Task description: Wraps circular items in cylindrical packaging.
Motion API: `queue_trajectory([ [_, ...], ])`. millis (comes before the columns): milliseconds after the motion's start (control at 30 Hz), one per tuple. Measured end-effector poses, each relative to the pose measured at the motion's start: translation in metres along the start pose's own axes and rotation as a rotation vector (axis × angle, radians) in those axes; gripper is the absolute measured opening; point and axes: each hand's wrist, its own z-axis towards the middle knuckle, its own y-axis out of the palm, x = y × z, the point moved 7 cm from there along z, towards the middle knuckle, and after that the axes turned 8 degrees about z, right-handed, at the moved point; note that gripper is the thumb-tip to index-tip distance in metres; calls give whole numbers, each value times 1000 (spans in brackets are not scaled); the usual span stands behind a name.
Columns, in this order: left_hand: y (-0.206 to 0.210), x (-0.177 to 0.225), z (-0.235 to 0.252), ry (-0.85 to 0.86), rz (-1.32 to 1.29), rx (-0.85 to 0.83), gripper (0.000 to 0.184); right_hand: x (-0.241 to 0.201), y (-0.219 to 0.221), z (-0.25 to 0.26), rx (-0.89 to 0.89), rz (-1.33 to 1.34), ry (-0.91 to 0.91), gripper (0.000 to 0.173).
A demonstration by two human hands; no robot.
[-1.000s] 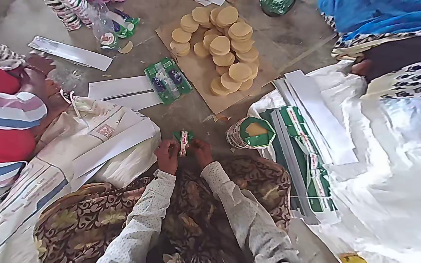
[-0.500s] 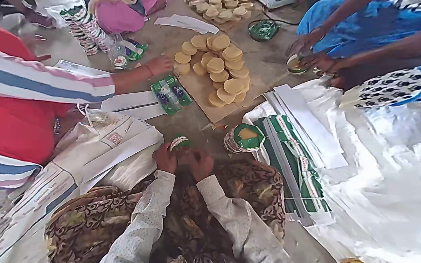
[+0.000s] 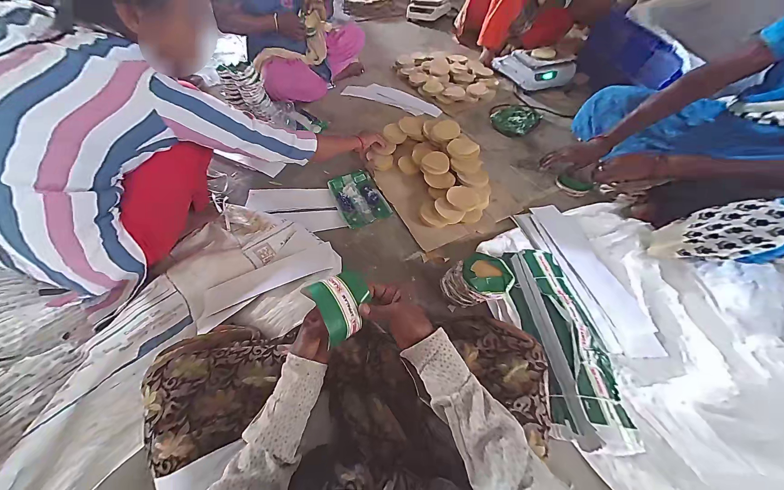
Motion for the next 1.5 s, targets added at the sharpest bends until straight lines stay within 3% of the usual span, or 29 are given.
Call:
queue_trajectory([
  [100,-2,11,-11,75,4,-85,27,-4,21,0,-242,-22,83,16],
  [167,-4,20,-16,138,49,-59,22,-11,35,4,-264,-40,114,20],
  [233,-6,27,-21,159,74,-27,19,-16,50,8,-231,-42,171,9],
  [367,1,44,-35,165,55,-33,23,-1,70,10,-464,158,251,12],
  [433,3,51,-37,193,94,-61,26,5,68,9,-482,202,201,18],
  [567,-4,50,-43,127,-36,167,20,0,72,0,-358,1,52,45],
  [667,8,50,-50,-23,-54,364,19,1,72,-3,-274,-19,-18,22],
  [767,20,46,-52,-161,-80,507,25,-1,63,-4,-13,-78,-136,18],
  [867,22,46,-52,-151,-113,660,29,-3,59,-17,244,-412,-389,68],
  [900,22,48,-52,-126,-106,709,30,0,60,-22,278,-507,-483,76],
  [967,25,51,-50,-76,-78,757,30,12,65,-28,288,-547,-556,68],
  [1100,28,52,-50,24,-2,788,30,22,72,-30,381,-401,-482,24],
  [1167,28,52,-52,106,13,784,35,17,73,-30,431,-319,-506,14],
  [1267,32,53,-53,227,46,748,45,12,71,-29,465,-261,-592,12],
  [1367,34,54,-55,268,79,729,49,7,70,-29,375,-348,-721,10],
  [1500,35,57,-57,290,63,716,44,5,72,-22,245,-341,-677,23],
])
